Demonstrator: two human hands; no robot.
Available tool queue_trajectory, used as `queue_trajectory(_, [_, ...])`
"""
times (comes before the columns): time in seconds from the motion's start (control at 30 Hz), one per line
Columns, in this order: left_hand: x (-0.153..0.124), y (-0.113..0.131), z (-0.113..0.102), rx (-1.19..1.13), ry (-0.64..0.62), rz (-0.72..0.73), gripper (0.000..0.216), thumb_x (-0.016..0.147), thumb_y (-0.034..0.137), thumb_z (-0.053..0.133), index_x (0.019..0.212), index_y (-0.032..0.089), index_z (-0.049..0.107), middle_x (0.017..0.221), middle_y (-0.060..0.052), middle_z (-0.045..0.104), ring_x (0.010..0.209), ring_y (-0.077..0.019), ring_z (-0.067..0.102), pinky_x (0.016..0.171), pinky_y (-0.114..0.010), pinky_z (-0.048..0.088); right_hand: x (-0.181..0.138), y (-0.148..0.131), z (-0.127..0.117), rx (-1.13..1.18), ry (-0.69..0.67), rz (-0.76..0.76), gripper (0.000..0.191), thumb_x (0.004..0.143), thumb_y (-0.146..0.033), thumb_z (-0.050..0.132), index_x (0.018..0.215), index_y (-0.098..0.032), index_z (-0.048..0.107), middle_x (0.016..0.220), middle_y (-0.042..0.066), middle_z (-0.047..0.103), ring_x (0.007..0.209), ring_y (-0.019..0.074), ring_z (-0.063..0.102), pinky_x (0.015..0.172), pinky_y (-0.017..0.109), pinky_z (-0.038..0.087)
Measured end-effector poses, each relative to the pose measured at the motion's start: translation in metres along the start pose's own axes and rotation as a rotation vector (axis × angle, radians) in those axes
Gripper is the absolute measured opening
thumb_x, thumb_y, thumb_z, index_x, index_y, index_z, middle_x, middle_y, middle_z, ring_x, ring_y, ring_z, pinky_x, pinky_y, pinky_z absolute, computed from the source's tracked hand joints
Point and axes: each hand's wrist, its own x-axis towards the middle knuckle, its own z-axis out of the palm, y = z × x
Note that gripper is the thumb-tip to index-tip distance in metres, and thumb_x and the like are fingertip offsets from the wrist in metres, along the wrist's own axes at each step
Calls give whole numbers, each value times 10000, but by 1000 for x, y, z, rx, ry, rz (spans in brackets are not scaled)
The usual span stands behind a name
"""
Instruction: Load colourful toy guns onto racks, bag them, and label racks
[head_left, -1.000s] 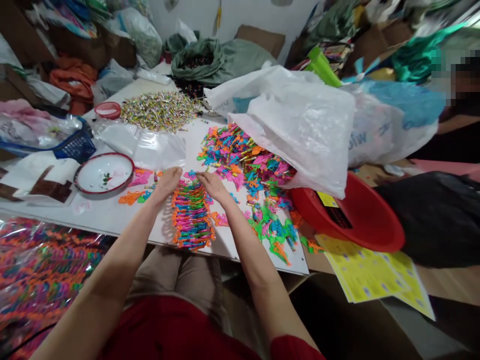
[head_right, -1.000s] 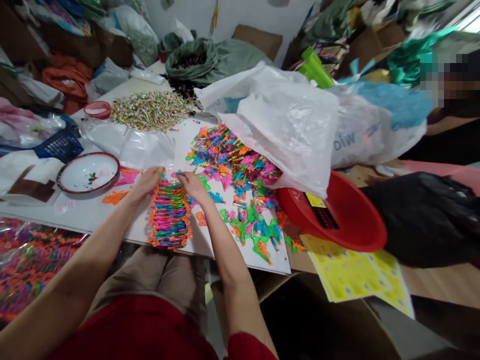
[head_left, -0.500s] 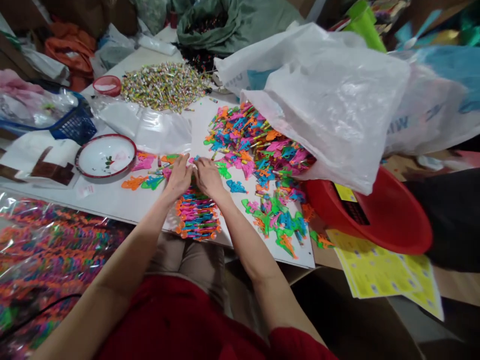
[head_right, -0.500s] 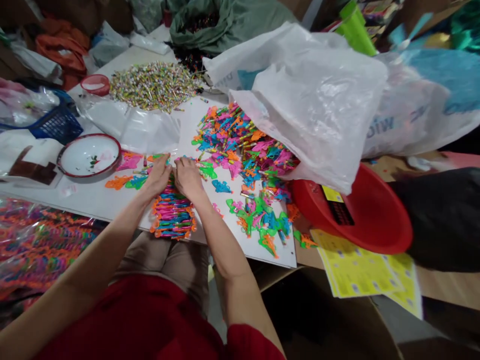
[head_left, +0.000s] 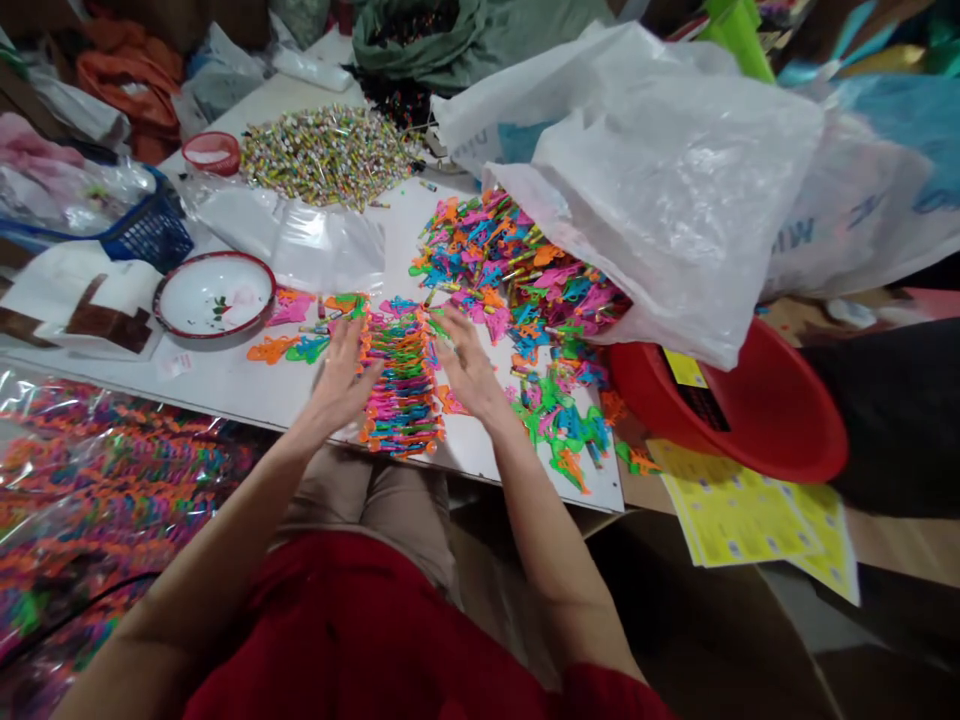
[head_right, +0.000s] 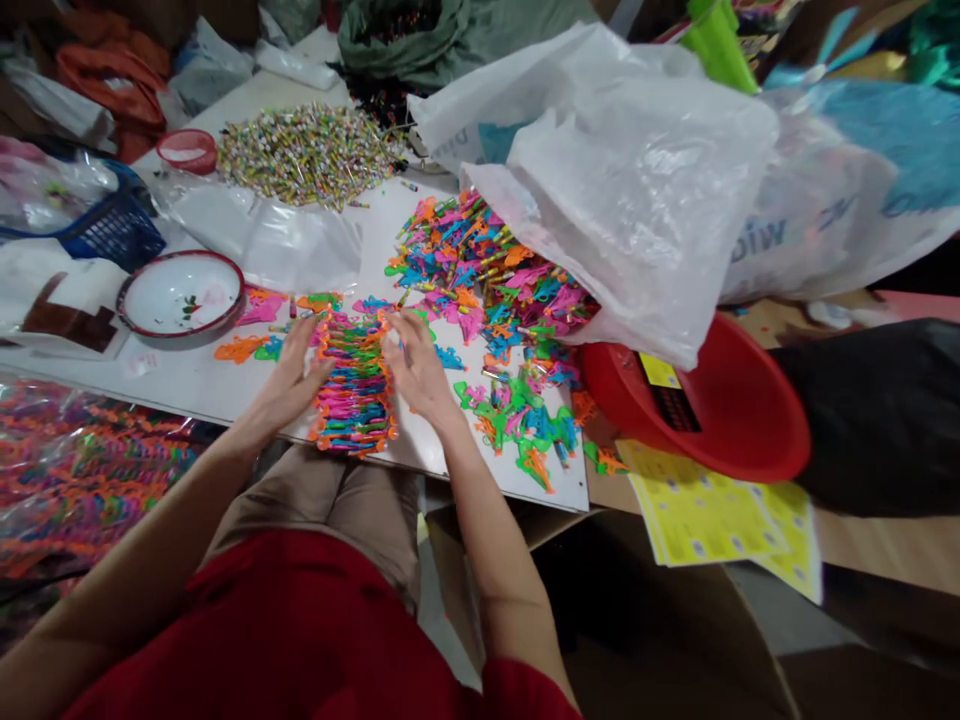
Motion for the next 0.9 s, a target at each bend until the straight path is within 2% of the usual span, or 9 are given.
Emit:
queue_trajectory(0.1, [-10,-2,18,30,-45,45,597,929,341,407,1490,188,274,1599,-131,156,1486,-253,85,1190,-492,164,-28,-6,26,3,-25,64,488,963,-507,402,1373,-256,487,1525,108,313,1439,235,263,1171,471,271])
queue_trajectory(0.2, [6,-7,27,23,-82,74,583,912,253,378,1478,140,298,1586,-142,204,1482,-236,115,1205,-442,142,-31,-6,47,-15,-12,117,484,974,-465,393,1400,-244,453,1569,96,223,1473,217,171,1190,455,234])
queue_trajectory(0.27, [22,-8,26,1,-125,78,588,904,256,389,1476,147,304,1576,-129,245,1478,-233,138,1208,-443,128,-23,-4,51,-22,19,135,484,971,-459,399,1397,-236,455,1568,99,220,1474,221,168,1193,460,224])
queue_trajectory(0.4, [31,-1,12,-55,-131,3,590,930,363,406,1482,186,293,1574,-103,265,1468,-227,183,1203,-442,150,-14,-1,43,8,120,170,482,969,-462,390,1364,-203,488,1535,137,276,1452,246,228,1179,475,248])
queue_trajectory(0.5, [9,6,-2,-13,-37,-94,635,921,470,437,1477,190,306,1534,-119,346,1412,-249,326,1163,-440,275,-29,-2,28,64,193,161,469,969,-473,383,1363,-239,484,1486,117,361,1426,231,282,1140,453,326])
queue_trajectory(0.57, [-8,11,-9,71,-36,-124,683,875,497,508,1464,198,332,1484,-124,424,1336,-272,437,1087,-446,391,-46,-4,20,128,203,167,440,963,-474,404,1344,-273,497,1429,102,435,1370,227,372,1067,432,420])
queue_trajectory(0.7, [-24,26,-11,267,-68,-240,656,833,443,543,1413,168,408,1225,-143,643,1016,-274,657,877,-421,526,-73,-8,19,289,228,229,351,918,-426,521,1220,-256,571,1232,107,560,1076,205,599,842,364,556])
queue_trajectory(0.8, [-22,38,-10,377,-100,-277,610,844,411,514,1395,165,429,953,-102,723,818,-255,696,775,-381,532,-76,-12,27,311,283,233,246,882,-355,587,1103,-250,611,1105,79,585,966,181,620,750,319,570])
queue_trajectory(0.9, [-20,47,-9,450,-132,-239,617,857,439,499,1405,169,411,795,-60,717,751,-251,695,706,-335,515,-72,-14,31,266,303,210,175,854,-297,618,1023,-251,628,1063,66,578,962,177,602,703,293,567])
